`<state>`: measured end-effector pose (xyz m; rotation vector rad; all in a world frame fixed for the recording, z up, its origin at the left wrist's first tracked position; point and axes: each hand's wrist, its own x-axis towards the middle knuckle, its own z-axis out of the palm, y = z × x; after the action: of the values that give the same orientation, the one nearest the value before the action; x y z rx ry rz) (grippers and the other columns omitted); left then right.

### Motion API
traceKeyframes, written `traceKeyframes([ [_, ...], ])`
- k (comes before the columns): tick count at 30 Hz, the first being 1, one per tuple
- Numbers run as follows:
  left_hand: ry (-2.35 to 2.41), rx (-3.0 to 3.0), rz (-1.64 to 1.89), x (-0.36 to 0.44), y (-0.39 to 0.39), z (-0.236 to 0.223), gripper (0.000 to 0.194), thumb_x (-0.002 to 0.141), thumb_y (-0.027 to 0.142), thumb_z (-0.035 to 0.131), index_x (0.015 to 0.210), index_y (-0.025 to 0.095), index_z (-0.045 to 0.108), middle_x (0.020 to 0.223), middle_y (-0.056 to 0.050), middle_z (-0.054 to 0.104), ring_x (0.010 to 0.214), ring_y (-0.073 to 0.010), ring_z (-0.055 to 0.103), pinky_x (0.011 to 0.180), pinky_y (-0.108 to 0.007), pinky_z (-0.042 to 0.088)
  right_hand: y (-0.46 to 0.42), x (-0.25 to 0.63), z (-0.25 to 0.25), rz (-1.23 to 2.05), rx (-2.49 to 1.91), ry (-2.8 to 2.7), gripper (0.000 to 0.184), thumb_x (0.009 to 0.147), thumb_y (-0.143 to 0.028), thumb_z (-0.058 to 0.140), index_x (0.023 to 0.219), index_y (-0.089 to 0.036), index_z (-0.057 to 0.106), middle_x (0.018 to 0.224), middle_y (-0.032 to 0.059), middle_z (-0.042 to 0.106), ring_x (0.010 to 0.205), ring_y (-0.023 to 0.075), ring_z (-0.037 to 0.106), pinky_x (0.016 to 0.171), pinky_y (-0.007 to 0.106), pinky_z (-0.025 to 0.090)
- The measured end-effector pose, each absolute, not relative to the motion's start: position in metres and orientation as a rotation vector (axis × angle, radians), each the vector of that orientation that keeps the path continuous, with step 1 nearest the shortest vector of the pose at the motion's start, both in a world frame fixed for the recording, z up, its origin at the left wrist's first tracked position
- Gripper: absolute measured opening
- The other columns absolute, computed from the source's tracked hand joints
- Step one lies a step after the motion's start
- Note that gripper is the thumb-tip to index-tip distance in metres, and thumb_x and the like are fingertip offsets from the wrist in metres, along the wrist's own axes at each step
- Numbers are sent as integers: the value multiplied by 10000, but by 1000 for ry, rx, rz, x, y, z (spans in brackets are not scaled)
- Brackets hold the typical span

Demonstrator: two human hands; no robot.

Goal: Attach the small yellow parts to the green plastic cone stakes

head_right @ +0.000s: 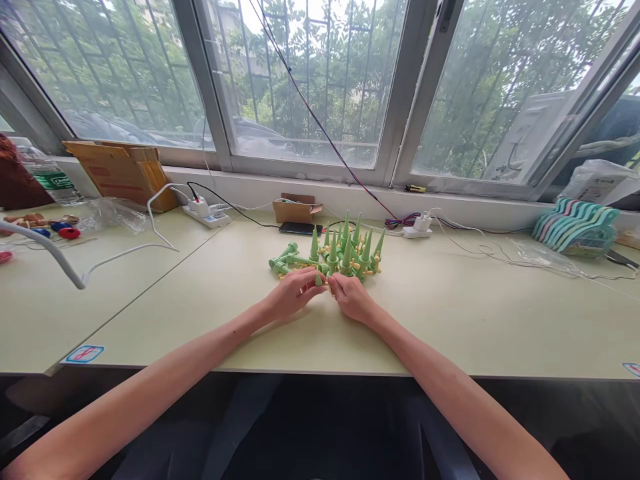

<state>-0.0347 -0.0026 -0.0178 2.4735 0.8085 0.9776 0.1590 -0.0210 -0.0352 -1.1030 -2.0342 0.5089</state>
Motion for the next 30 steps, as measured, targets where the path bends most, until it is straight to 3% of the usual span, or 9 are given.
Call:
traceKeyframes([
  [8,849,1915,995,-29,-3,-10,438,865,531,554,655,149,505,582,40,388,470,-57,353,428,-209,287,-22,155,-33,538,-1059,-2011,425,1015,-444,302,714,-191,464,598,-27,478,558,110,438,603,254,342],
  [11,862,1673,933,-30,-5,-6,481,810,581,604,633,160,452,573,51,376,413,-40,345,371,-200,310,-25,156,-29,571,-1021,-2039,399,1014,-448,308,742,-195,456,595,-36,457,544,106,413,580,250,326],
  [18,738,1466,861,-32,-5,-4,434,762,531,692,679,140,523,582,53,403,436,-35,364,399,-197,400,-27,156,-29,562,-997,-2089,349,1003,-454,347,760,-207,385,598,-53,430,525,99,358,545,248,283],
  [24,683,1490,812,-33,-5,-4,386,748,479,722,879,129,626,707,25,513,467,-32,426,462,-214,449,-24,157,-33,563,-998,-2074,352,1015,-449,303,757,-217,363,590,-48,433,523,111,368,548,258,286],
  [30,685,1596,835,-34,-7,-2,394,735,490,719,873,134,622,747,9,542,521,-57,473,452,-208,446,-24,157,-32,583,-1012,-2089,349,1009,-465,307,766,-220,353,600,-46,442,524,114,368,545,261,292],
])
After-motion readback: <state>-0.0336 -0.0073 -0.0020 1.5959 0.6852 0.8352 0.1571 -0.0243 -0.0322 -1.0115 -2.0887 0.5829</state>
